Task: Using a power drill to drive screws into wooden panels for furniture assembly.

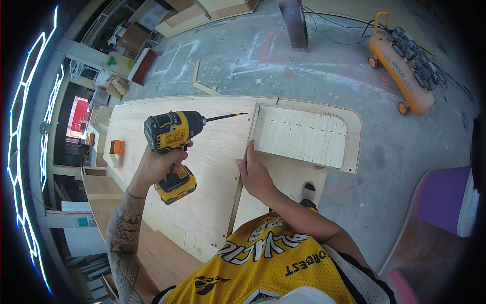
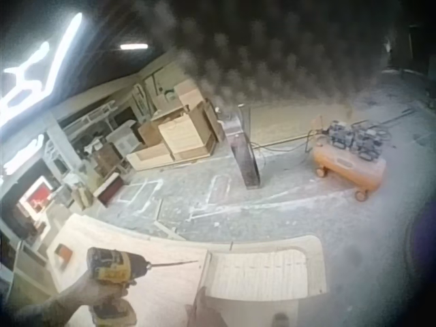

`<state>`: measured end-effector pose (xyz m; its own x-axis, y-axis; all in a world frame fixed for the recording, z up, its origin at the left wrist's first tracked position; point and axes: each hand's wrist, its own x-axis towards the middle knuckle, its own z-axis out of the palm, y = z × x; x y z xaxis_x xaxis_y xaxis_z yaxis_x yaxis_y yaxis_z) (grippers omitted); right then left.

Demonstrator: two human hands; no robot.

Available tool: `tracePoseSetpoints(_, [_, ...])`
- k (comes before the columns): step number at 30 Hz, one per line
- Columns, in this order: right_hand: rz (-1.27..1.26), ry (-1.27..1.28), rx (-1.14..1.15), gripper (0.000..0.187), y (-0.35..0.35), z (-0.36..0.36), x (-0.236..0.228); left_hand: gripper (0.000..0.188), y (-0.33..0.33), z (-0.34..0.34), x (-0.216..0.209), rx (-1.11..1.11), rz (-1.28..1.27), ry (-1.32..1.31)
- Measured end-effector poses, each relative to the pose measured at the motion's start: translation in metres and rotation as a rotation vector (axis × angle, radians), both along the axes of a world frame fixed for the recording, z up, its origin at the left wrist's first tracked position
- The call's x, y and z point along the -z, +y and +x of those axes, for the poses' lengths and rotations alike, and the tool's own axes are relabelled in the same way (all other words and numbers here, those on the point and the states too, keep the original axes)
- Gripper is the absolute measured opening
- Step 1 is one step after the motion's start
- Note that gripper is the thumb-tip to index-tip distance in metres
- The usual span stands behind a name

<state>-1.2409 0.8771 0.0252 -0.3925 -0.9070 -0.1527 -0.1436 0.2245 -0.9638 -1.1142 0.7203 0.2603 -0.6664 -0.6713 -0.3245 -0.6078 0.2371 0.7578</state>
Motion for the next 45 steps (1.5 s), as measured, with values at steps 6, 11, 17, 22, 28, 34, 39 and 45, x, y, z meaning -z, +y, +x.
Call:
tracePoseSetpoints(6, [-0.138,-0.217,0.051,0.090,0.003,-0.003,0.009,0.033,0.002,-0.012,-0.010,0.030,-0.015,-0.026])
tracePoseSetpoints(11, [-0.139,-0.225,0.077,0.090,0.003,0.001,0.011,0.032,0.006,-0.019,-0.017,0.044,-0.040,-0.072])
tracePoseSetpoints(17, [-0.177,-0.216,0.080,0.090,0.003,0.004,0.015,0.030,0.010,-0.026,-0.024,0.037,-0.034,-0.093])
tracePoseSetpoints(22, [-0.173,-0.221,0.071,0.090,0.003,0.002,0.012,0.031,0.010,-0.030,-0.026,0.029,-0.063,-0.126])
tracePoseSetpoints(28, [-0.116,-0.228,0.047,0.089,0.005,0.001,0.006,0.029,0.007,-0.031,-0.025,0.037,-0.063,-0.152])
tracePoseSetpoints(34, [-0.134,-0.220,0.042,0.091,0.004,0.001,0.007,0.033,0.002,-0.032,-0.023,0.021,-0.021,-0.135])
tracePoseSetpoints(39, [-0.167,-0.216,0.054,0.091,0.004,0.004,0.011,0.029,0.002,-0.037,-0.027,0.050,-0.050,-0.201])
tracePoseSetpoints(45, [-0.232,-0.171,0.078,0.089,0.005,0.007,0.017,0.025,-0.007,-0.064,-0.049,0.116,-0.063,-0.389])
